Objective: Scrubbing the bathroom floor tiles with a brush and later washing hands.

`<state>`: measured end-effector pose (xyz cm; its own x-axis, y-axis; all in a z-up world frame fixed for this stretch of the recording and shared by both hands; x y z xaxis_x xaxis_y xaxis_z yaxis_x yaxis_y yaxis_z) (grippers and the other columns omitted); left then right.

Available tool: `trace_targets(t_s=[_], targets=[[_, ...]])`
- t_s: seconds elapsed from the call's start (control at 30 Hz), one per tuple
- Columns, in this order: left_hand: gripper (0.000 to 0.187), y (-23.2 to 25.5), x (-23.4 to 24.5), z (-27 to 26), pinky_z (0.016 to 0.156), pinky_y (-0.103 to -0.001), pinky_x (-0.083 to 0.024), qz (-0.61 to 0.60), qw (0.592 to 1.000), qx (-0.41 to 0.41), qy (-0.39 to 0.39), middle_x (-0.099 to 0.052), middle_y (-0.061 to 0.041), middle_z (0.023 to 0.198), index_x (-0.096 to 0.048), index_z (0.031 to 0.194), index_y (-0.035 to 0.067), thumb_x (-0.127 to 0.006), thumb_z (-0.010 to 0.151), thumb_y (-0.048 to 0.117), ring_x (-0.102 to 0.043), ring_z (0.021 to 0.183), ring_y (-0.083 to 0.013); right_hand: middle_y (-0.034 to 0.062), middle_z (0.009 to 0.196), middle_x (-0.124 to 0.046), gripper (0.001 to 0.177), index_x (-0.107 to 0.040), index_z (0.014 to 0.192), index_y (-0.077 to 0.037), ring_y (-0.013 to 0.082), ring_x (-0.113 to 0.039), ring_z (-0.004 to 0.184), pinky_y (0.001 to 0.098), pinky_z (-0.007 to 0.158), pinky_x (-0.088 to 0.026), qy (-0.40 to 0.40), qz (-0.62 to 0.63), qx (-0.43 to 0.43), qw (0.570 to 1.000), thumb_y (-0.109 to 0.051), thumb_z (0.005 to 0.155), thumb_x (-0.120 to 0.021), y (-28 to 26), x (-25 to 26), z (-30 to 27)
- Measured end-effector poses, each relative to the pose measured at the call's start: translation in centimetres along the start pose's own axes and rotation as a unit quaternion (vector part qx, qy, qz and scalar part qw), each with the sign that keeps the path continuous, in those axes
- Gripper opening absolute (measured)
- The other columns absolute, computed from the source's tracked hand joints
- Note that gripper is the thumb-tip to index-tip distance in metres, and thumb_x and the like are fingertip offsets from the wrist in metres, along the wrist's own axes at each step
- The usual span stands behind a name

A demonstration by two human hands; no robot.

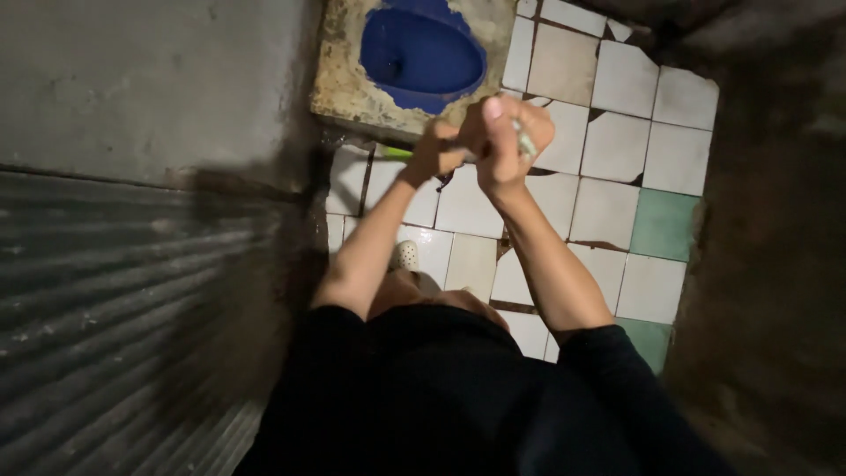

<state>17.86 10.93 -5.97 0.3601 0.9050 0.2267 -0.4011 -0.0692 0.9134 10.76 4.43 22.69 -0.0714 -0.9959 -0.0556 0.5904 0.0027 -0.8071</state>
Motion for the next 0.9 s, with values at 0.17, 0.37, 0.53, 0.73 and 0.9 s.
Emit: trace_targets(t_s=[0.17,0.37,0.53,0.73,0.9], targets=[[0.015,-5.7,1.4,0.3,0.056,-0.039,-0.050,0.261,0.965,-0.025,0.009,-0.067,-0.011,0.063,-0.063,0.061,0.012,-0.069,0.071,0.020,-0.064,0.057,-0.0256,0.0043,0.050,-0.041,0.050,-0.037,0.057,-0.006,0.0129,-0.037,0.041,0.0299,0.040,-0.028,0.082,0.109,-0.019,0.990,-0.020,0.103,-0.053,2.9,2.4,0.1],[0.021,-2.2,-2.6,2.6,0.051,-0.041,-0.044,0.129,0.989,0.004,0.074,-0.062,-0.014,0.058,-0.061,0.062,0.008,-0.067,0.079,0.019,-0.060,0.051,-0.0268,0.0016,0.050,-0.037,0.049,-0.035,0.060,-0.008,0.0105,-0.035,0.038,0.0287,0.038,-0.028,0.097,0.105,-0.024,0.990,-0.019,0.104,-0.054,1.1,5.0,1.4],[0.014,0.1,1.3,0.3,0.050,-0.038,-0.046,0.022,0.999,-0.001,0.043,-0.063,-0.013,0.059,-0.061,0.068,0.005,-0.063,0.073,0.018,-0.061,0.052,-0.0255,0.0044,0.054,-0.044,0.047,-0.041,0.063,-0.007,0.0147,-0.040,0.041,0.0300,0.041,-0.031,0.022,0.012,0.008,1.000,-0.019,0.107,-0.054,-0.5,0.5,0.9],[0.011,1.2,4.0,1.5,0.050,-0.039,-0.049,0.146,0.988,-0.018,0.051,-0.063,-0.012,0.057,-0.064,0.064,0.008,-0.066,0.072,0.015,-0.062,0.050,-0.0260,0.0052,0.053,-0.037,0.042,-0.038,0.065,-0.008,0.0154,-0.030,0.039,0.0294,0.038,-0.027,0.061,0.170,-0.017,0.983,-0.018,0.104,-0.051,-0.1,2.1,1.5],[0.017,-0.4,-1.9,2.8,0.051,-0.040,-0.046,0.125,0.991,0.015,0.035,-0.059,-0.009,0.057,-0.058,0.063,0.008,-0.064,0.078,0.012,-0.057,0.052,-0.0232,0.0049,0.053,-0.036,0.043,-0.039,0.068,-0.007,0.0131,-0.032,0.037,0.0309,0.037,-0.029,0.072,0.139,-0.005,0.988,-0.016,0.108,-0.052,-2.2,4.4,2.2]])
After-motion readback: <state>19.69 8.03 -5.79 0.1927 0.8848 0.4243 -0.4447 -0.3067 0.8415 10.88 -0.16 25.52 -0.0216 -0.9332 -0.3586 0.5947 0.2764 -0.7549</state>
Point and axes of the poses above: each hand's wrist, its own z-axis towards the middle knuckle, its own x-axis out of the back of the hand, y = z × x, the point moved 9 cm from there along z, towards the middle knuckle
